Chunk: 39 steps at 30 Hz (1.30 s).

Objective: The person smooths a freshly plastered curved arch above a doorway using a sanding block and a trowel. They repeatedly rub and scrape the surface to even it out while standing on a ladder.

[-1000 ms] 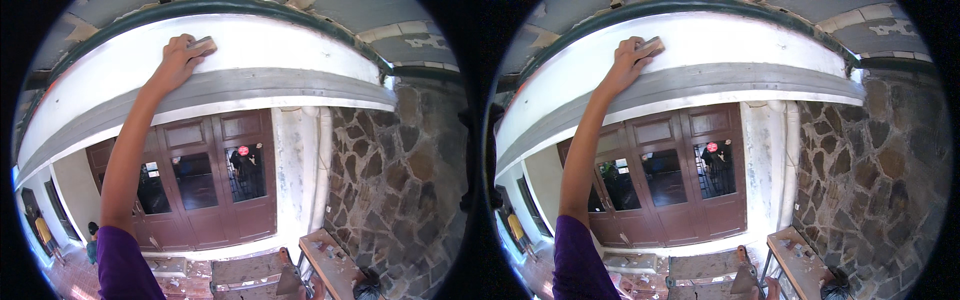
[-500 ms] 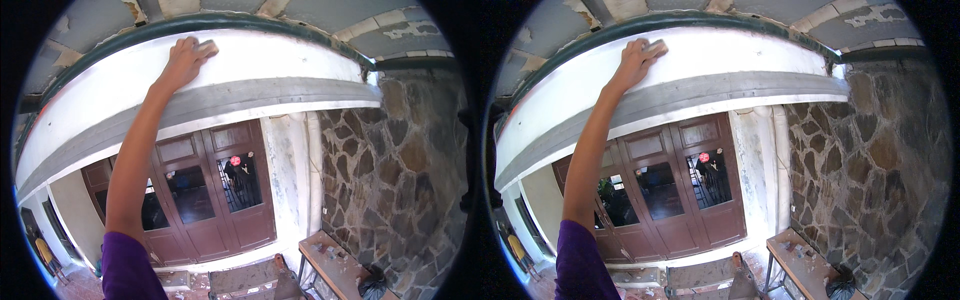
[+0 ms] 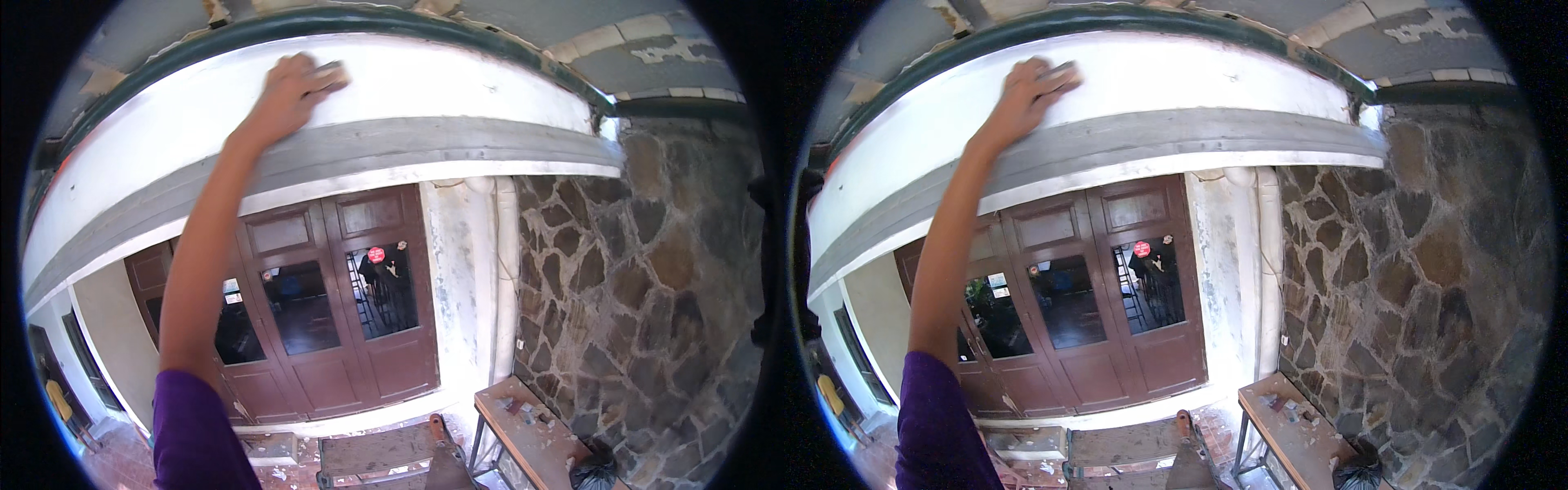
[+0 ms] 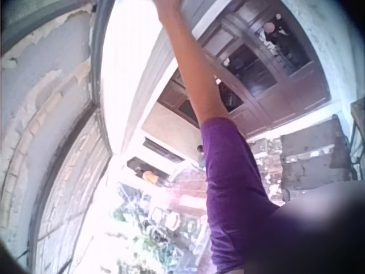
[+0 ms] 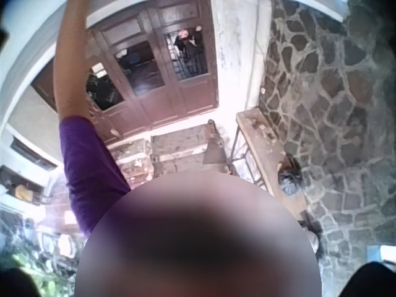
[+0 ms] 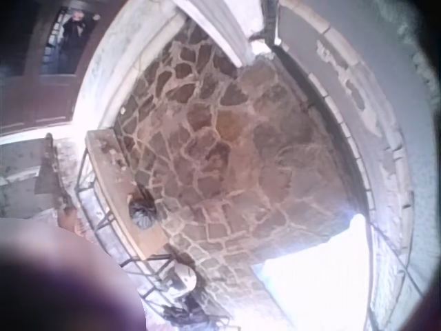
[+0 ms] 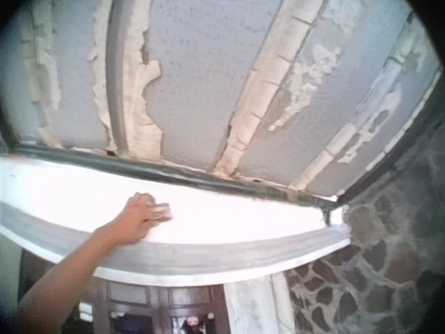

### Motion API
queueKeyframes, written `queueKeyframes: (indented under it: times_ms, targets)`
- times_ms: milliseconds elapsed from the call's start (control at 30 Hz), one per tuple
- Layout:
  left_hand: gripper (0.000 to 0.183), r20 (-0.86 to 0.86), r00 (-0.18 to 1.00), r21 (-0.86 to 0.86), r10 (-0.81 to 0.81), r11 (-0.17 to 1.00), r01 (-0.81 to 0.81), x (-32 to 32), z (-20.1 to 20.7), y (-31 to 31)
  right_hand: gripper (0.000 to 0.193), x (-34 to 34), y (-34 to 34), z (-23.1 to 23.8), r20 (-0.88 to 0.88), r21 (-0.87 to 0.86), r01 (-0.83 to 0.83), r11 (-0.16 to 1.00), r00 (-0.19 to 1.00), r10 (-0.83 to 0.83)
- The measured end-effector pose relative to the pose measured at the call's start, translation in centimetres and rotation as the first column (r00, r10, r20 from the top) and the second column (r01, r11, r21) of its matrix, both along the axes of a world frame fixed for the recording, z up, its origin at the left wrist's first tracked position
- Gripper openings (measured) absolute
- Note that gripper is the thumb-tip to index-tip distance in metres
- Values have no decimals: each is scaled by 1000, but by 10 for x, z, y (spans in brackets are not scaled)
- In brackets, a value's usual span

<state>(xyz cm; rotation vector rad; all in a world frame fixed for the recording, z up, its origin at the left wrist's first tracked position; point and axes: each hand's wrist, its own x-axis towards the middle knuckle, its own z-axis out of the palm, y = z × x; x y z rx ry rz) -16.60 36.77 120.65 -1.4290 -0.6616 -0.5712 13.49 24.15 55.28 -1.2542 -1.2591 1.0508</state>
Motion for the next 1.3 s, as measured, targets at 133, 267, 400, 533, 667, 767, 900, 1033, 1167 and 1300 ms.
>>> queueKeyframes:
  times_ms: [133, 267, 400, 533, 667, 767, 900, 1033, 1167, 1300]
  targets:
    - [33, 83, 995, -1, 54, 999, -54, -5, 5, 7, 46, -1, 1, -2, 54, 80, 84, 993, 995, -88]
    - [32, 91, 996, -1, 2, 1000, -2, 14, 13, 13, 46, -4, 4, -15, 77, 66, 65, 996, 995, -70]
    - [32, 114, 993, -33, 17, 999, -13, 2, -4, 7, 46, -6, 8, -31, 106, 232, 142, 962, 980, -170]
    - [33, 77, 997, 31, -2, 1000, 0, 2, 15, 22, 43, -5, 11, -39, -12, 271, 133, 953, 991, -135]
    - [34, -6, 998, -13, -68, 998, 68, 14, 21, 32, 40, 0, 13, -45, 37, 254, 24, 967, 999, -35]
    - [35, 188, 981, -47, 46, 998, -38, 11, 5, 21, 40, 4, 15, -50, 53, 297, 14, 955, 998, -31]
    - [35, 167, 986, -13, 20, 1000, -18, 13, 12, 24, 46, 7, 19, -53, 7, 355, 41, 934, 999, -46]
    - [35, 130, 991, -23, 6, 1000, -3, 23, 19, 30, 51, 8, 18, -52, -53, 261, -60, 964, 996, 76]
    - [35, 236, 970, -57, 50, 998, -37, 18, -4, 16, 49, 8, 15, -50, -19, 265, -28, 964, 999, 34]
    - [38, 148, 987, -37, 59, 998, -54, 5, 3, 16, 47, 5, 14, -47, -73, 403, 71, 912, 996, -45]
